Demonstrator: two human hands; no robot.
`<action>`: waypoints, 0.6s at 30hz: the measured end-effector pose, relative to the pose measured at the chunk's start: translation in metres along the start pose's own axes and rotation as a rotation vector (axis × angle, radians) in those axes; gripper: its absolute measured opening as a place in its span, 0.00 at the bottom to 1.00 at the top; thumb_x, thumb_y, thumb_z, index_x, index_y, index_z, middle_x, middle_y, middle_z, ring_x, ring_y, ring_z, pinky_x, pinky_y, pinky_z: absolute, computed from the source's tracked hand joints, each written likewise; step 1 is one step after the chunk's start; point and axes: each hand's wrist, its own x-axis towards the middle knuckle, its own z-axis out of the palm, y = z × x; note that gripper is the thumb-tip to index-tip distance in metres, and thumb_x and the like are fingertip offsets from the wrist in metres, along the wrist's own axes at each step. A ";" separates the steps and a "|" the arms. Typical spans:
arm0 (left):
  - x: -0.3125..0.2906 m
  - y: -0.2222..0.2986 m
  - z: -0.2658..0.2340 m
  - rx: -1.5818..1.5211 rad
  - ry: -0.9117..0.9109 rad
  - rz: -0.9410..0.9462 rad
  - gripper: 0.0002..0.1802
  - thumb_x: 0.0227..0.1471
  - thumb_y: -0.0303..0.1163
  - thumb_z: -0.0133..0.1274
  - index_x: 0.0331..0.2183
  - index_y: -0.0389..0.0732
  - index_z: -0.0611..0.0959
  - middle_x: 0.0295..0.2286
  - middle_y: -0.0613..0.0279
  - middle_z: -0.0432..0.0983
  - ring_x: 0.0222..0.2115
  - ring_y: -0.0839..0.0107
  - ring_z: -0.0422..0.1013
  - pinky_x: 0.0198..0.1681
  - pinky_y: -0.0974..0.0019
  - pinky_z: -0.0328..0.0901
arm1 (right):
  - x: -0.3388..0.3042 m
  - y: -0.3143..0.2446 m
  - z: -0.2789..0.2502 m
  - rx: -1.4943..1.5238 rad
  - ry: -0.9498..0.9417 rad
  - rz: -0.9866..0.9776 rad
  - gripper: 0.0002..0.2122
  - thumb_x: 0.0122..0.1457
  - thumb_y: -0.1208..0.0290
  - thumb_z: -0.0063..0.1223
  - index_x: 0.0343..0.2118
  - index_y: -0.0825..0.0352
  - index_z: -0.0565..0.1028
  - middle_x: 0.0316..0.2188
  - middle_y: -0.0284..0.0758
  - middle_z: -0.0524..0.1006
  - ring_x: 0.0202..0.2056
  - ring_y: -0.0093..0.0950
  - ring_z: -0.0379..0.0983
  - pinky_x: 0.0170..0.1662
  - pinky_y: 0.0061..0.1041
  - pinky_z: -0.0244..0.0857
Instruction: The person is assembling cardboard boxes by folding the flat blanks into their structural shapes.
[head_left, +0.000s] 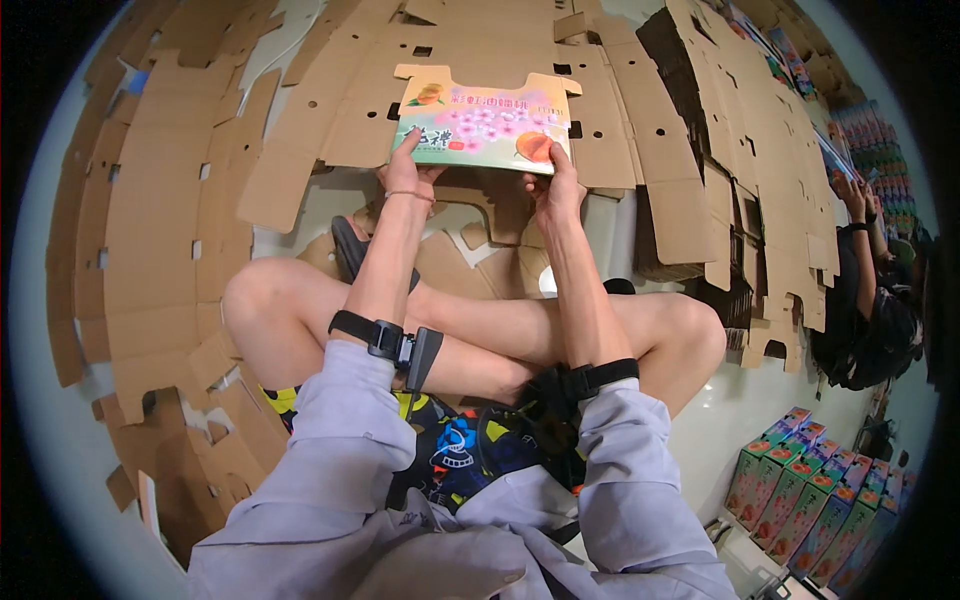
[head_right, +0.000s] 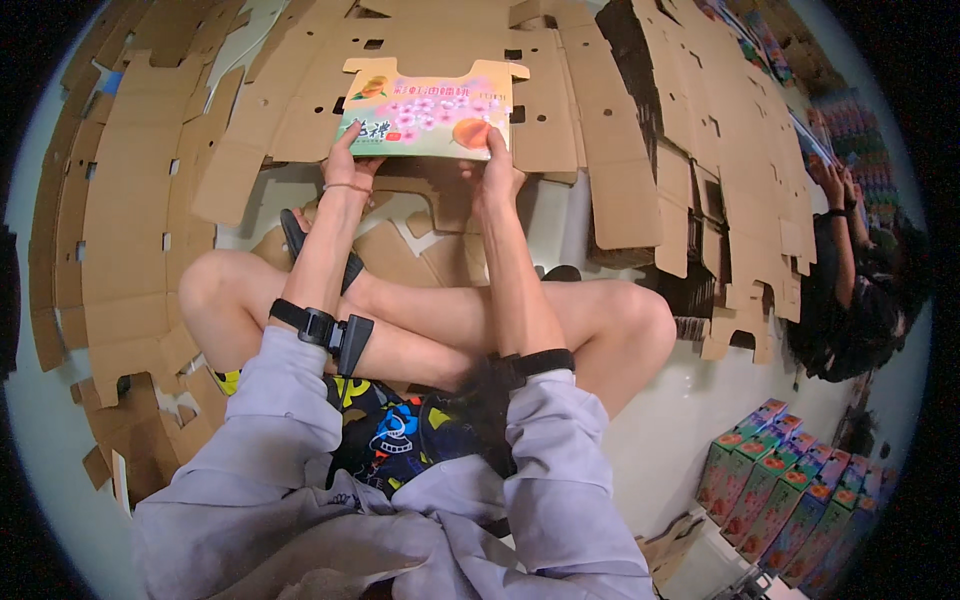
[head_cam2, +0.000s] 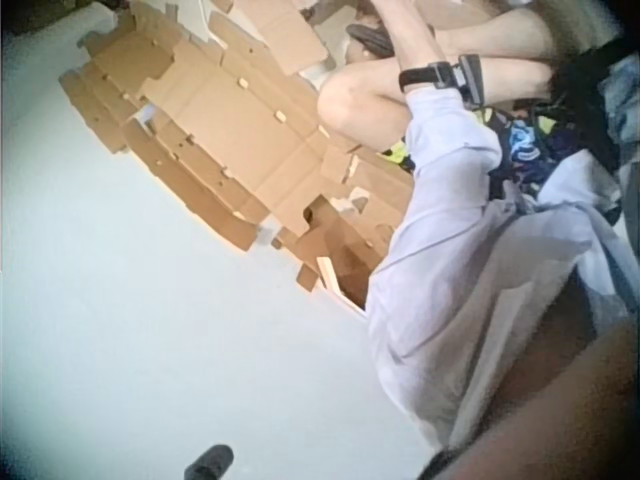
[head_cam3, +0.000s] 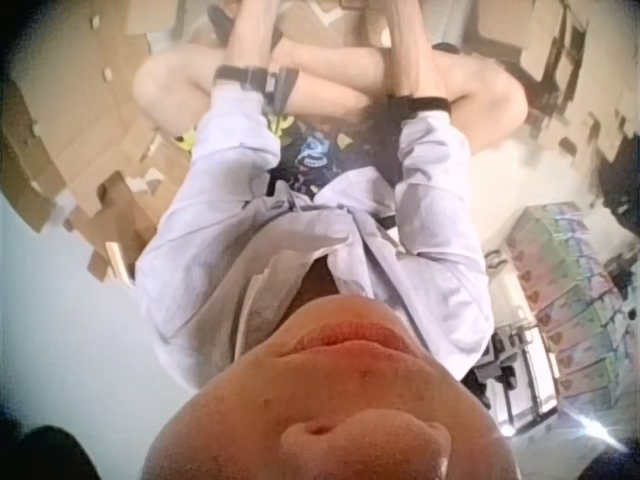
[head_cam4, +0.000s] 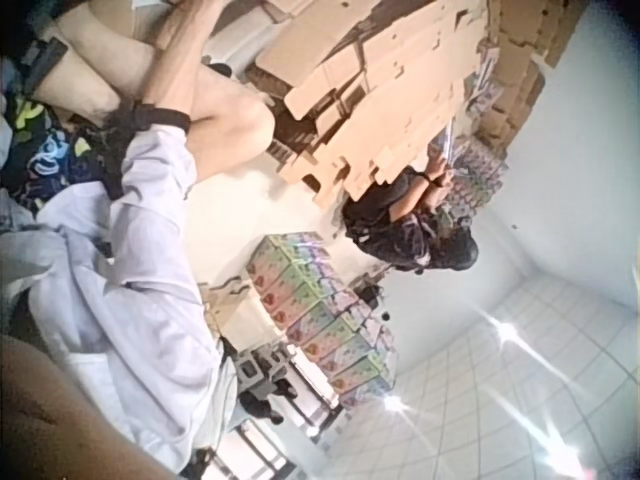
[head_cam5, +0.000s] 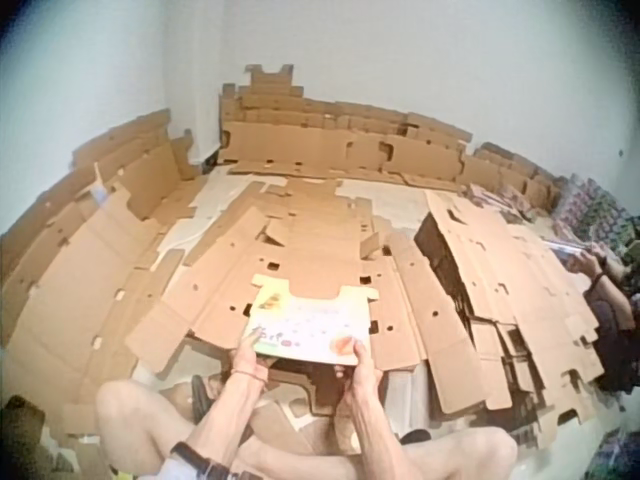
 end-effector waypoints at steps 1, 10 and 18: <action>-0.002 0.000 0.000 0.003 -0.008 -0.014 0.18 0.46 0.30 0.54 0.41 0.41 0.72 0.34 0.58 0.73 0.32 0.62 0.73 0.30 0.54 0.71 | 0.002 0.000 0.000 -0.016 0.001 -0.033 0.15 0.56 0.60 0.48 0.39 0.66 0.69 0.27 0.34 0.73 0.18 0.23 0.69 0.17 0.19 0.62; -0.026 0.003 0.015 -0.050 -0.214 -0.126 0.27 0.49 0.52 0.49 0.45 0.44 0.70 0.40 0.60 0.70 0.38 0.64 0.70 0.43 0.51 0.67 | -0.003 -0.006 0.000 0.056 -0.159 -0.035 0.18 0.55 0.53 0.48 0.41 0.62 0.68 0.28 0.31 0.72 0.22 0.21 0.68 0.22 0.19 0.63; -0.016 0.001 0.009 0.144 -0.225 -0.078 0.28 0.50 0.54 0.47 0.47 0.46 0.68 0.41 0.59 0.69 0.41 0.62 0.68 0.41 0.52 0.67 | 0.002 -0.002 -0.003 0.050 -0.115 0.022 0.19 0.56 0.53 0.47 0.42 0.63 0.68 0.28 0.32 0.72 0.23 0.22 0.69 0.24 0.18 0.66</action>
